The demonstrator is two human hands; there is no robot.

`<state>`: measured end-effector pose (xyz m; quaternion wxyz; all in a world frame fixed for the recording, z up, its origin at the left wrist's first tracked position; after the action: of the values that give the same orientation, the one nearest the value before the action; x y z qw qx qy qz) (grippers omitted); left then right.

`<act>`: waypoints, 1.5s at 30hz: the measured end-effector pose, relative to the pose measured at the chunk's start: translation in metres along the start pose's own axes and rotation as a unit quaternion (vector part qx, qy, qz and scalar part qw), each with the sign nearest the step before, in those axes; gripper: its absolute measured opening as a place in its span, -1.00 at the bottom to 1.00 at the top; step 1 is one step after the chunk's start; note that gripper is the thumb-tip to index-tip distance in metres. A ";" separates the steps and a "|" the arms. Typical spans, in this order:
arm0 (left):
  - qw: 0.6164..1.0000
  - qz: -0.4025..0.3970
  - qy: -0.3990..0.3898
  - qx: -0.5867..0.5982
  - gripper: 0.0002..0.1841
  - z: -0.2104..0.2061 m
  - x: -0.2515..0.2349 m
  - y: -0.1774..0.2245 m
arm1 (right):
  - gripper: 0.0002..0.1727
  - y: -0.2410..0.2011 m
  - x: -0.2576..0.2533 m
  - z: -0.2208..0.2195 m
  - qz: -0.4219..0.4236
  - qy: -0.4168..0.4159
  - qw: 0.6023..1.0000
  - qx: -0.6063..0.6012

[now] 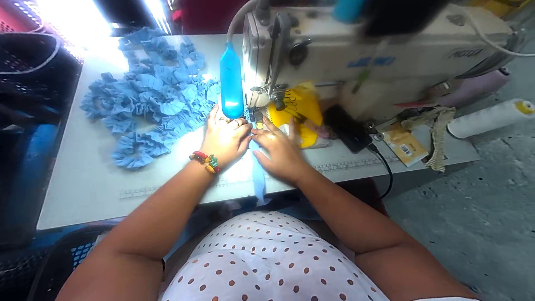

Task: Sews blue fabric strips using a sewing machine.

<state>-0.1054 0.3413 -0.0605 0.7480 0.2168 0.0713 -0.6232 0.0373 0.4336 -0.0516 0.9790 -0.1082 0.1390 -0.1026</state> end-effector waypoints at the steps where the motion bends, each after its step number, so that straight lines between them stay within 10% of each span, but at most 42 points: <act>1: 1.000 0.002 -0.003 0.001 -0.51 0.000 0.000 0.000 | -0.49 0.000 0.000 0.000 -0.001 0.001 1.000 -0.001; 21: 0.996 0.054 0.017 0.073 -0.62 0.015 0.011 0.016 | -0.44 -0.002 -0.003 -0.004 -0.024 -0.013 0.999 0.038; 23: 0.958 0.159 0.027 0.236 -0.76 0.038 0.049 0.052 | -0.48 -0.002 0.003 0.005 -0.015 0.028 0.999 0.001; 27: 0.792 0.308 -0.218 0.479 -0.71 0.028 0.146 0.088 | -0.63 0.003 0.022 0.032 0.012 0.166 0.982 -0.089; 34: 0.740 0.407 -0.312 0.436 -0.27 -0.024 0.135 0.106 | -0.79 -0.017 0.076 0.052 0.032 0.282 0.949 -0.139; 39: 0.697 0.451 -0.212 0.516 -0.70 -0.028 0.145 0.103 | -0.79 -0.023 0.097 0.048 0.033 0.254 0.957 -0.136; 45: 0.554 0.475 0.021 0.683 -0.68 0.032 0.197 0.091 | -0.78 -0.015 0.111 0.043 -0.023 0.178 0.966 -0.186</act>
<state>0.0187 0.1624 -0.0850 0.5607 0.6785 -0.4735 -0.0338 0.1517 0.4016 -0.0352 0.8986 -0.2716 0.3247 -0.1152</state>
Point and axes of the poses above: each hand's wrist, its own x-axis away from the middle knuckle, its own z-axis out of the back of the hand, y = z × x, the point moved 4 cm from there along -x, towards the middle knuckle, and after that the axes turned 4 degrees about y, right-handed, at the moved point
